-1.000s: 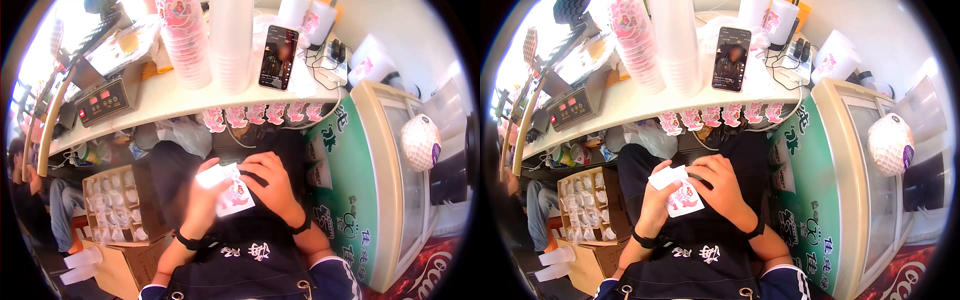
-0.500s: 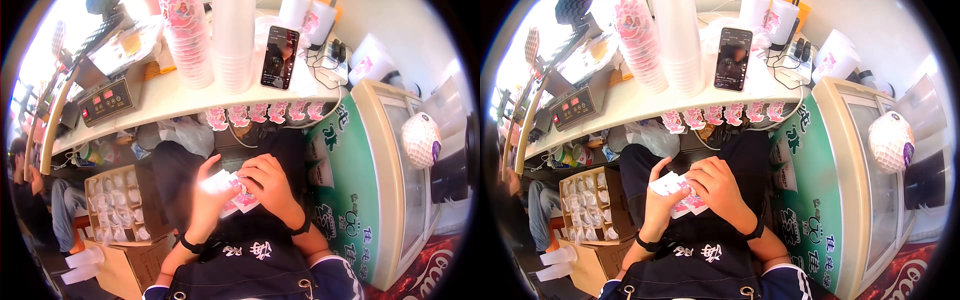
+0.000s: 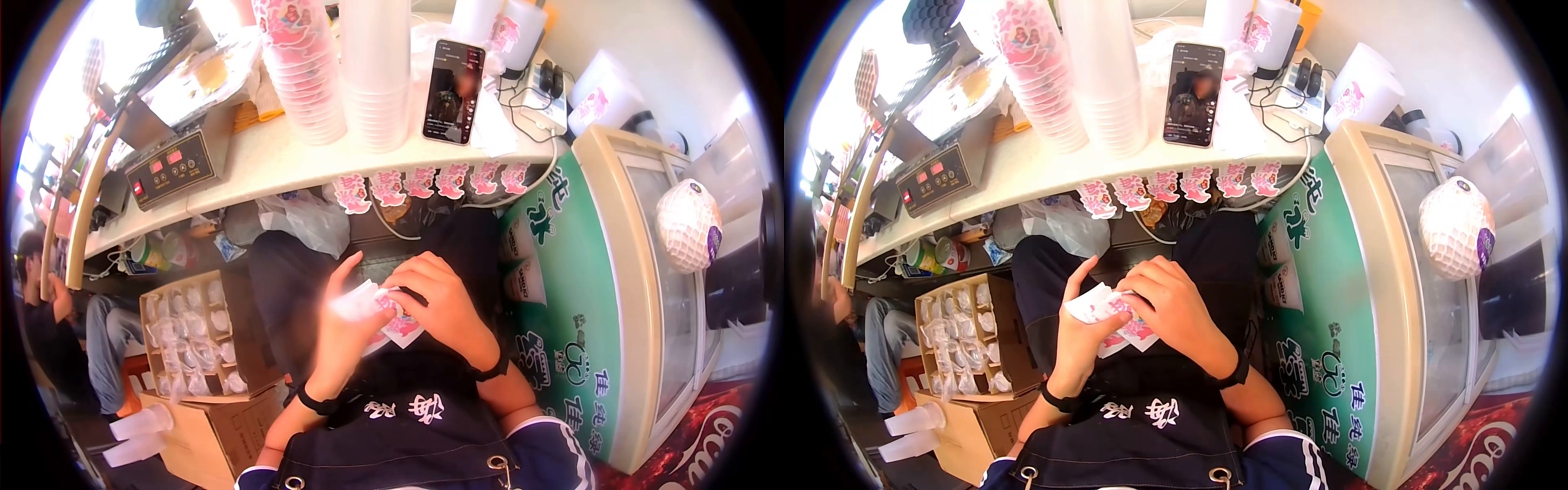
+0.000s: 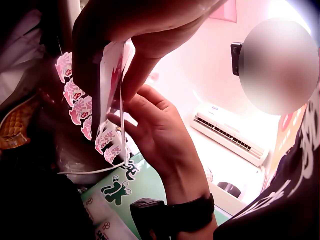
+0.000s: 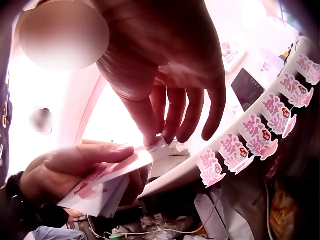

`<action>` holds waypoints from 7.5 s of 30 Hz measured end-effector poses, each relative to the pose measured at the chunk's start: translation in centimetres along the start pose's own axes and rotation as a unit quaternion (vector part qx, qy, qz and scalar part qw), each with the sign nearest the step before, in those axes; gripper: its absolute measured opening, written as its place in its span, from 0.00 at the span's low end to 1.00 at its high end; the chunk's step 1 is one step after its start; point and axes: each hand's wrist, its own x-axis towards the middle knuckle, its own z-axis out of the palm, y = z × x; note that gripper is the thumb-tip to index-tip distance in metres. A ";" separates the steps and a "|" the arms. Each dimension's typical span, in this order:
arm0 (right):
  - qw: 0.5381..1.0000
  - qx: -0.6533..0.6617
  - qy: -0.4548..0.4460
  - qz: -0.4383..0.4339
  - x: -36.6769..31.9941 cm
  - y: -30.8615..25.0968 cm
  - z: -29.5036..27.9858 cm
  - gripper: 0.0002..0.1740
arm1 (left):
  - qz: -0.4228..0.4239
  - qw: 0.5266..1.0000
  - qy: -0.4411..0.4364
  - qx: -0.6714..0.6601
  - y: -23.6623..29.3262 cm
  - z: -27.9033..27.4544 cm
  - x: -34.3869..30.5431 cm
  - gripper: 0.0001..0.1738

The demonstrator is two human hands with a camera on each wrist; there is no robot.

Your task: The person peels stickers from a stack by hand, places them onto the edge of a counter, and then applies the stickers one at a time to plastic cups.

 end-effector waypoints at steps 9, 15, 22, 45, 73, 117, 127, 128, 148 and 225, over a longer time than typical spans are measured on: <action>0.996 -0.047 0.044 -0.060 -0.3 0.2 0.1 0.09 | -0.003 1.000 -0.006 -0.003 0.1 0.1 0.0 0.47; 0.983 -0.103 0.047 -0.146 -0.3 0.4 0.2 0.13 | -0.033 0.991 0.003 -0.133 -1.5 -1.2 0.8 0.31; 0.978 -0.095 0.002 -0.188 -0.6 1.0 0.4 0.11 | -0.117 0.978 -0.061 -0.162 -2.1 -2.8 1.1 0.31; 0.969 -0.109 0.010 -0.220 -1.0 0.4 0.7 0.10 | -0.092 0.990 -0.033 -0.105 -2.0 -3.7 1.2 0.32; 0.922 0.361 0.120 0.076 7.4 -0.6 6.5 0.50 | -0.167 0.971 0.007 -0.169 -7.4 -12.4 3.0 0.24; 0.994 0.062 0.083 -0.022 8.5 2.2 5.3 0.41 | -0.102 0.976 0.082 -0.173 -3.5 -12.8 0.1 0.32; 0.928 0.140 0.335 0.085 4.8 3.5 -5.5 0.07 | -0.221 0.917 -0.060 -0.325 -0.9 -6.8 2.2 0.30; 0.892 0.116 0.430 0.086 6.2 4.4 -7.6 0.07 | -0.216 0.922 -0.054 -0.317 -0.9 -6.4 2.2 0.31; 0.998 -0.021 0.060 -0.029 0.3 1.1 2.0 0.12 | -0.044 0.990 0.016 -0.130 -2.3 -1.7 1.7 0.26; 0.948 0.210 0.137 -0.195 3.6 -3.4 5.0 0.18 | 0.083 0.971 -0.030 -0.223 0.0 -8.4 -1.4 0.33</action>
